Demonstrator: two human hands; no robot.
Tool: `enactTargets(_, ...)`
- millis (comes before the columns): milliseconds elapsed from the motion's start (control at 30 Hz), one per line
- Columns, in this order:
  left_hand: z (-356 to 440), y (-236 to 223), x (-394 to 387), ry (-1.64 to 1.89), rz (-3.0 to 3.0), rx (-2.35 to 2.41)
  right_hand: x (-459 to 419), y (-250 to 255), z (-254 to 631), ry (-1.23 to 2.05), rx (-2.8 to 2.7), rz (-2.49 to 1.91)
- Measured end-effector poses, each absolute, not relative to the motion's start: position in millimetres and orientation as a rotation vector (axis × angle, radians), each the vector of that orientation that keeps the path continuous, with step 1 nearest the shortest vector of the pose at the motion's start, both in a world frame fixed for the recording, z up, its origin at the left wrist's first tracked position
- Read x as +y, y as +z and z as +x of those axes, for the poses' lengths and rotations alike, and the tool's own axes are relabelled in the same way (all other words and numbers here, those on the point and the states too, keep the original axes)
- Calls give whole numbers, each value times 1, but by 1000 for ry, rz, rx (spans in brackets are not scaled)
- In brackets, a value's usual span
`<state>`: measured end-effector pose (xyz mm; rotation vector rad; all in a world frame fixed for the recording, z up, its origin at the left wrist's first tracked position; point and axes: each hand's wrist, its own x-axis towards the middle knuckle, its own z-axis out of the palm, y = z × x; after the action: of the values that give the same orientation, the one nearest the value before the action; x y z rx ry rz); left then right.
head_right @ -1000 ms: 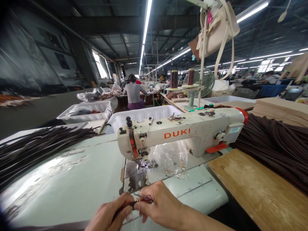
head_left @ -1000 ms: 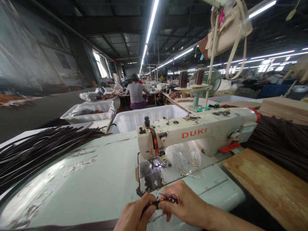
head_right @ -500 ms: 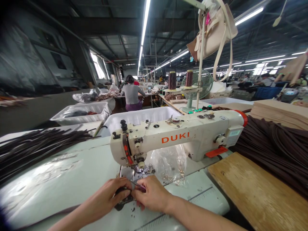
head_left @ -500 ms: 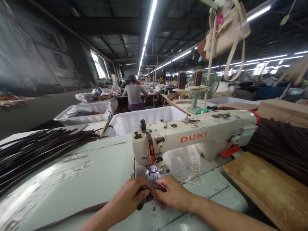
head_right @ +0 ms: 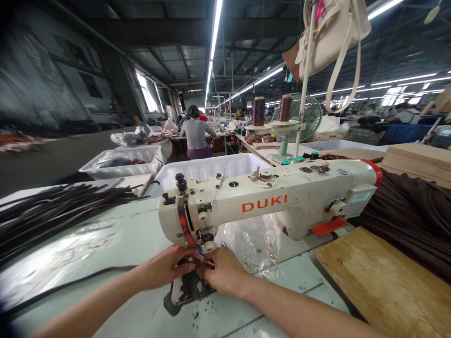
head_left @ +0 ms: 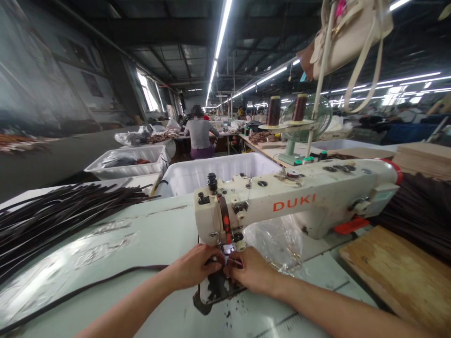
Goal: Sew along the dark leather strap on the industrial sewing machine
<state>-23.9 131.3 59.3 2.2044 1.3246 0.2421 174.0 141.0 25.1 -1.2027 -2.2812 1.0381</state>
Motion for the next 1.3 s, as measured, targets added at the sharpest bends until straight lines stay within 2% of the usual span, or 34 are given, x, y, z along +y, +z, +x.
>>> enactTargets(200, -23, 52, 129, 254, 2250, 1327, 141, 26, 177, 1077, -2281, -1172)
enactTargets(300, -26, 50, 129, 238, 2285, 1341, 145, 30, 183, 855, -2394, -1154)
enactTargets(400, -28, 51, 133, 199, 2324, 1343, 150, 29, 188, 636, -2504, -891)
enactTargets(567, -23, 57, 136, 181, 2401, 1351, 156, 22, 188, 620, -2656, -663)
enactTargets(700, -20, 55, 122, 279, 2395, 1534, 161, 20, 185, 583, -2707, -699)
enactTargets(800, -20, 45, 102, 480, 2508, 1658, 165, 20, 184, 567, -2723, -703)
enactTargets(900, -22, 31, 87, 621, 2743, 1531, 166, 20, 185, 549, -2745, -701)
enactTargets(1100, -25, 28, 91, 574, 3323, 1189, 160, 22, 189, 547, -2717, -771)
enactTargets(1300, -42, 23, 111, 500, 3359, 1100, 153, 15, 186, 581, -2606, -874)
